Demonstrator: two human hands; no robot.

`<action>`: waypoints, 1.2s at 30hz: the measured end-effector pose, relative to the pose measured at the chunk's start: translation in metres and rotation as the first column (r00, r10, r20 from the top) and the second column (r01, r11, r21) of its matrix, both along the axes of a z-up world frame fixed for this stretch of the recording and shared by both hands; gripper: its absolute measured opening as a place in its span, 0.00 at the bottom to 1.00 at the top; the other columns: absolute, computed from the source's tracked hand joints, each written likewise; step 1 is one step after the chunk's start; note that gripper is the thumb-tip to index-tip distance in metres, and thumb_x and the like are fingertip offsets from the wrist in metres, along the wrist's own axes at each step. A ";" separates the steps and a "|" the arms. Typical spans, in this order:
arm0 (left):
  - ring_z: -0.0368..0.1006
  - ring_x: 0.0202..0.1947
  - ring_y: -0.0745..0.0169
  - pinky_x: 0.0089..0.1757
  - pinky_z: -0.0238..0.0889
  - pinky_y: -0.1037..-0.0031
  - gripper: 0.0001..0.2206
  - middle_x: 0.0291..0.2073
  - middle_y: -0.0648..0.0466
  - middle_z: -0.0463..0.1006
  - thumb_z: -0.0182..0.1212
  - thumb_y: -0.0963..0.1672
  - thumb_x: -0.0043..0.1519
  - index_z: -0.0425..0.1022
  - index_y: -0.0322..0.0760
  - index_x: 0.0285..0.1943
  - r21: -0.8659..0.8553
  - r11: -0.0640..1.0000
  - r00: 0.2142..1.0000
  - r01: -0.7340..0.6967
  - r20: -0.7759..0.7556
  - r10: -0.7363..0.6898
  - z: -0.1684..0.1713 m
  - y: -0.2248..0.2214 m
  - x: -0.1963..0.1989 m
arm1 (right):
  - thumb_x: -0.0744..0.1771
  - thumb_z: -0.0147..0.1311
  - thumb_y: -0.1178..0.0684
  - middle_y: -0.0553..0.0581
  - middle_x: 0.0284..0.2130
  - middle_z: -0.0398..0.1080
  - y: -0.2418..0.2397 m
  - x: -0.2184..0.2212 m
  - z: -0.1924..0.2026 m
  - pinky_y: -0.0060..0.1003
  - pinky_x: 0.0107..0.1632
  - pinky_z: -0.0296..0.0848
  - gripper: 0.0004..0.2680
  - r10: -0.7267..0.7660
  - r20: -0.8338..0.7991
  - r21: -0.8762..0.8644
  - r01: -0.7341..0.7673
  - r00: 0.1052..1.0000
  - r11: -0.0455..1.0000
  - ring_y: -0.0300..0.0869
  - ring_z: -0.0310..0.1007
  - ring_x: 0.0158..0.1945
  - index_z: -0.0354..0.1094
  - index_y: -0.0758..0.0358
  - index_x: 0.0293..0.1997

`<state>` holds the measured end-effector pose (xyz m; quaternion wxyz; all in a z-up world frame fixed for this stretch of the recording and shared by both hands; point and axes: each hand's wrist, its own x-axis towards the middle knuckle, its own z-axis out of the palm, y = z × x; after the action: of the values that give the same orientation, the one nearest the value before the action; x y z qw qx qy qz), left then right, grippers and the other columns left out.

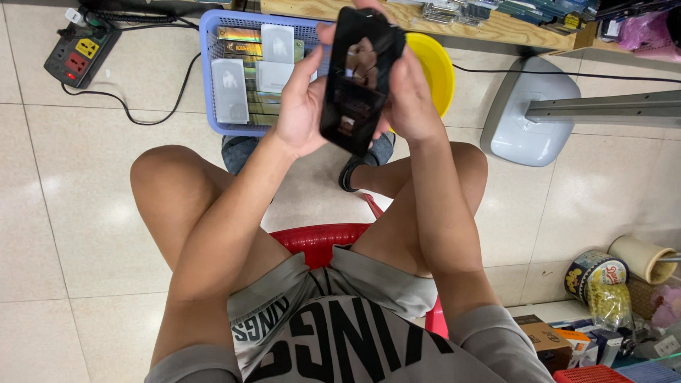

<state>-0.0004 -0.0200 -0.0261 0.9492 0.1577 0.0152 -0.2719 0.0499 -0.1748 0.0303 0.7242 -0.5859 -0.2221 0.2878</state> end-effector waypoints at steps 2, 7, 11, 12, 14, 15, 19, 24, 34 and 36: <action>0.80 0.39 0.42 0.43 0.73 0.53 0.39 0.41 0.38 0.83 0.38 0.64 0.58 0.80 0.29 0.50 0.175 0.985 1.000 0.006 -0.027 -0.002 0.006 0.009 0.003 | 0.67 0.49 0.22 0.61 0.69 0.64 -0.006 0.010 -0.028 0.39 0.44 0.69 0.35 -0.040 -0.072 0.166 0.051 0.997 0.985 0.49 0.70 0.51 0.50 0.59 0.75; 0.81 0.42 0.62 0.43 0.78 0.72 0.40 0.43 0.50 0.85 0.36 0.65 0.52 0.80 0.38 0.54 0.864 0.503 0.985 -0.027 -0.063 0.161 -0.022 0.017 0.017 | 0.68 0.48 0.26 0.53 0.62 0.69 -0.019 0.021 -0.044 0.55 0.68 0.73 0.25 -0.233 -0.414 0.441 0.417 0.880 0.795 0.62 0.73 0.63 0.62 0.49 0.68; 0.80 0.36 0.68 0.43 0.68 0.70 0.20 0.40 0.66 0.85 0.48 0.59 0.61 0.81 0.54 0.46 0.997 -0.069 0.951 -0.039 0.058 0.304 -0.109 0.030 0.030 | 0.70 0.43 0.27 0.53 0.55 0.74 -0.015 0.021 -0.035 0.48 0.64 0.76 0.25 -0.005 -0.541 0.538 0.350 0.841 0.767 0.49 0.75 0.59 0.67 0.54 0.65; 0.81 0.38 0.65 0.44 0.67 0.64 0.15 0.42 0.70 0.84 0.52 0.58 0.60 0.81 0.62 0.46 0.969 -0.235 0.943 0.073 0.010 0.333 -0.132 0.033 0.035 | 0.69 0.40 0.26 0.59 0.54 0.75 -0.013 0.021 -0.034 0.47 0.61 0.80 0.31 0.091 -0.585 0.553 0.314 0.806 0.771 0.49 0.76 0.55 0.64 0.68 0.68; 0.80 0.42 0.60 0.44 0.68 0.60 0.16 0.44 0.66 0.82 0.55 0.57 0.61 0.79 0.57 0.50 0.952 -0.282 0.944 0.117 -0.017 0.331 -0.187 0.038 0.029 | 0.70 0.40 0.26 0.58 0.60 0.71 -0.009 0.020 -0.036 0.48 0.57 0.80 0.31 0.086 -0.586 0.541 0.310 0.806 0.782 0.48 0.77 0.52 0.61 0.68 0.70; 0.78 0.47 0.55 0.45 0.69 0.56 0.17 0.47 0.62 0.80 0.57 0.56 0.62 0.77 0.51 0.53 0.929 -0.332 0.939 0.165 -0.046 0.340 -0.215 0.043 0.025 | 0.71 0.39 0.27 0.58 0.67 0.67 -0.006 0.018 -0.038 0.48 0.54 0.81 0.31 0.091 -0.589 0.531 0.299 0.803 0.793 0.47 0.77 0.50 0.59 0.67 0.72; 0.78 0.49 0.51 0.44 0.71 0.51 0.21 0.49 0.58 0.82 0.56 0.57 0.64 0.74 0.48 0.60 0.867 -0.352 0.921 0.353 -0.254 0.296 -0.237 0.051 0.015 | 0.69 0.38 0.25 0.57 0.65 0.70 -0.002 0.016 -0.036 0.45 0.55 0.80 0.34 0.131 -0.610 0.511 0.262 0.781 0.819 0.47 0.75 0.49 0.62 0.73 0.71; 0.80 0.42 0.49 0.43 0.72 0.55 0.16 0.41 0.54 0.83 0.58 0.56 0.64 0.76 0.49 0.50 0.789 -0.399 0.878 0.466 -0.359 0.316 -0.259 0.052 0.013 | 0.69 0.33 0.22 0.58 0.66 0.71 -0.004 0.015 -0.042 0.44 0.63 0.74 0.36 0.287 -0.503 0.613 0.102 0.815 0.783 0.49 0.76 0.56 0.62 0.71 0.72; 0.75 0.52 0.39 0.47 0.70 0.44 0.28 0.59 0.48 0.70 0.60 0.57 0.64 0.67 0.39 0.66 0.762 -0.503 0.894 0.407 -0.221 0.389 -0.355 0.048 0.016 | 0.70 0.37 0.23 0.66 0.63 0.72 -0.022 0.012 -0.036 0.52 0.57 0.74 0.31 0.209 -0.431 0.610 0.113 0.878 0.784 0.58 0.75 0.51 0.63 0.61 0.71; 0.78 0.45 0.38 0.41 0.74 0.45 0.31 0.64 0.45 0.61 0.59 0.57 0.67 0.60 0.34 0.71 0.774 -0.484 0.888 0.408 -0.215 0.406 -0.367 0.054 0.017 | 0.70 0.35 0.25 0.65 0.62 0.71 -0.022 0.014 -0.031 0.52 0.55 0.77 0.31 0.064 -0.515 0.499 0.239 0.855 0.833 0.58 0.76 0.50 0.64 0.65 0.68</action>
<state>0.0165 0.0338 -0.3928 0.2873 0.8242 0.4651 -0.1476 0.0638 -0.1966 -0.0008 0.9059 -0.2667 -0.0666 0.3222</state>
